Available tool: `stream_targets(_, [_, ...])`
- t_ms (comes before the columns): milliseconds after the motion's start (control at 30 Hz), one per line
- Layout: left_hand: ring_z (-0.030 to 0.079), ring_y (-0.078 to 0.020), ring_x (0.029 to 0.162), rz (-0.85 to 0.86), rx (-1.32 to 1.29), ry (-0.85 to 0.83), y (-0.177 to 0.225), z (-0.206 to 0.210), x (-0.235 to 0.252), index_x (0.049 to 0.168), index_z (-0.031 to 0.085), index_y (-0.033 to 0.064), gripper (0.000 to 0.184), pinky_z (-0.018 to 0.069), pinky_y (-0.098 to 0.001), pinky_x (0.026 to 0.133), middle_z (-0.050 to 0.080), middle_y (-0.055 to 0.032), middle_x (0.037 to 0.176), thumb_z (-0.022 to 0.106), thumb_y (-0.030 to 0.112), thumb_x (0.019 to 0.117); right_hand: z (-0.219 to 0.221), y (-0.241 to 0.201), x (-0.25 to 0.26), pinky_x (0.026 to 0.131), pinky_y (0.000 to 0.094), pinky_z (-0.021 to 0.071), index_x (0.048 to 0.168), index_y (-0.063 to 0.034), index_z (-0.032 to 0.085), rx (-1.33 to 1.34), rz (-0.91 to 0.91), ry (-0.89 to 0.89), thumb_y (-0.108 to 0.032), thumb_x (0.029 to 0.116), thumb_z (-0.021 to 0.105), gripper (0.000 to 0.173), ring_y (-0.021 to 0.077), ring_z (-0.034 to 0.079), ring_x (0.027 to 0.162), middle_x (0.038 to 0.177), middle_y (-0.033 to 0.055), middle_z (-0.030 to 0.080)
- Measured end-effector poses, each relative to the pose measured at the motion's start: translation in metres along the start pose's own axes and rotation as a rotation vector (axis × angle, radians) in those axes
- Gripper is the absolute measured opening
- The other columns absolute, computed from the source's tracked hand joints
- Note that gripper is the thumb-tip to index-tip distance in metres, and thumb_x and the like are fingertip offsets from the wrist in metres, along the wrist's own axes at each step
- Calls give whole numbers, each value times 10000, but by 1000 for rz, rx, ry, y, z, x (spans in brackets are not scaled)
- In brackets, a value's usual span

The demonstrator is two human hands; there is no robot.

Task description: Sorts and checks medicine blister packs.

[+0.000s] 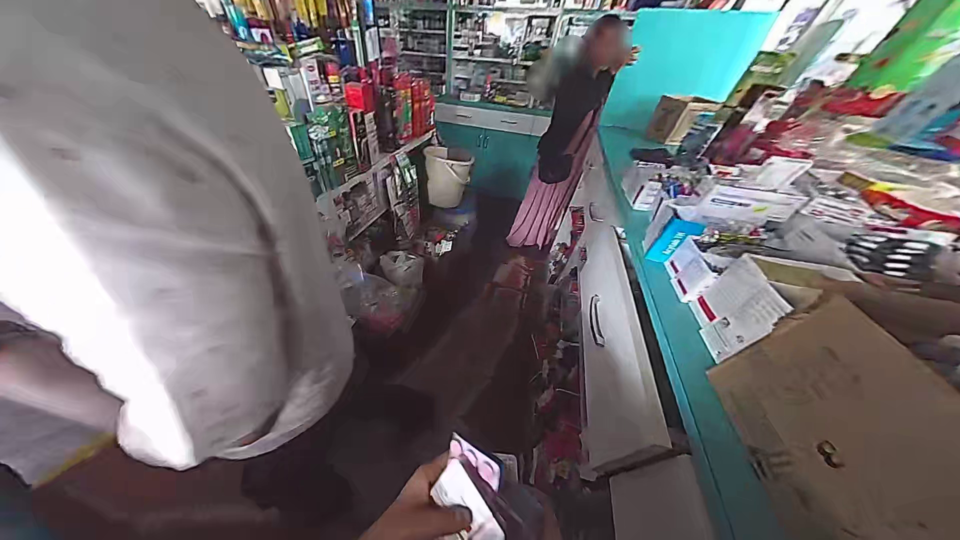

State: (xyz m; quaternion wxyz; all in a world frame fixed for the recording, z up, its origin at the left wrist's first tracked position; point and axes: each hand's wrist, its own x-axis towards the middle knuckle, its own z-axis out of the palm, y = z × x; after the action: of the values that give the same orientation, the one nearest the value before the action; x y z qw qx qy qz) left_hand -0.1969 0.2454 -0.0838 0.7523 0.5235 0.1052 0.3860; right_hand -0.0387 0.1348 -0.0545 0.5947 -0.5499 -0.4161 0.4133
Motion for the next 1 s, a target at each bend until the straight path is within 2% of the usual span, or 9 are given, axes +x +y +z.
stream_targets(100, [685, -38, 1060, -30, 144, -14, 0, 5, 16, 1346, 496, 23, 487, 571, -280, 964, 712, 56, 1169, 716, 85, 916, 14, 10, 16, 953, 142, 516, 1453, 173, 213, 75, 73, 61, -367, 769, 846, 1077, -77, 601, 1090, 1275, 89, 597])
stream_targets(233, [663, -42, 1104, 71, 182, -12, -2, -10, 44, 1402, 370, -81, 577, 550, -286, 1005, 680, -17, 1222, 671, 36, 925, 29, 25, 51, 941, 153, 528, 1456, 144, 202, 171, 16, 112, -249, 795, 809, 980, -31, 626, 1087, 1252, 78, 607])
stream_targets(300, [628, -57, 1182, 152, 294, -12, -1, -30, 59, 1413, 359, -129, 656, 514, -283, 1057, 645, -95, 1291, 711, 136, 927, 35, 43, 73, 953, 185, 540, 1435, 122, 241, 237, -67, 83, -339, 854, 806, 933, -10, 640, 1088, 1236, 38, 632])
stream_targets(367, [489, -166, 1369, 255, 457, -4, 3, -56, 82, 1432, 407, -148, 763, 363, -347, 1183, 532, -219, 1439, 729, 328, 931, 45, 45, 106, 954, 193, 539, 1413, 136, 265, 266, -79, 37, -414, 876, 768, 919, -20, 641, 1072, 1222, 14, 638])
stream_targets(500, [228, -281, 1539, 302, 566, 25, 16, -101, 117, 1439, 471, -74, 759, 236, -429, 1261, 224, -246, 1645, 666, 477, 956, 68, 44, 160, 902, 187, 565, 1421, 20, 326, 339, 32, 7, -558, 780, 820, 995, -42, 661, 1003, 1165, -71, 673])
stream_targets(633, [19, -371, 1578, 200, 648, 124, 17, -129, 156, 1411, 543, -34, 809, 78, -497, 1285, 166, -226, 1680, 275, 636, 1045, 80, 37, 208, 885, 186, 575, 1333, -5, 429, 343, 67, 16, -322, 771, 864, 778, -44, 675, 975, 1092, -101, 699])
stream_targets(733, [70, -381, 1573, 208, 658, 157, 6, -152, 192, 1414, 540, -59, 760, 79, -481, 1289, 250, -227, 1656, 263, 563, 1075, 77, 53, 252, 885, 242, 587, 1280, 7, 497, 329, 99, 18, -28, 807, 728, 527, 18, 691, 976, 1078, -39, 711])
stream_targets(900, [342, -311, 1507, 395, 689, 347, -35, -193, 277, 1390, 523, -114, 565, 253, -408, 1259, 474, -274, 1513, 531, 334, 1046, 69, 79, 349, 797, 217, 599, 1209, -17, 486, 366, 251, 129, 58, 806, 541, 414, 2, 695, 861, 969, -50, 703])
stream_targets(1000, [366, -291, 1497, 467, 704, 344, -49, -226, 352, 1384, 547, -85, 524, 265, -404, 1256, 508, -243, 1498, 547, 313, 1044, 52, 89, 432, 840, 224, 597, 1267, -14, 467, 392, 185, 66, 2, 813, 622, 480, 9, 696, 920, 1024, -46, 709])
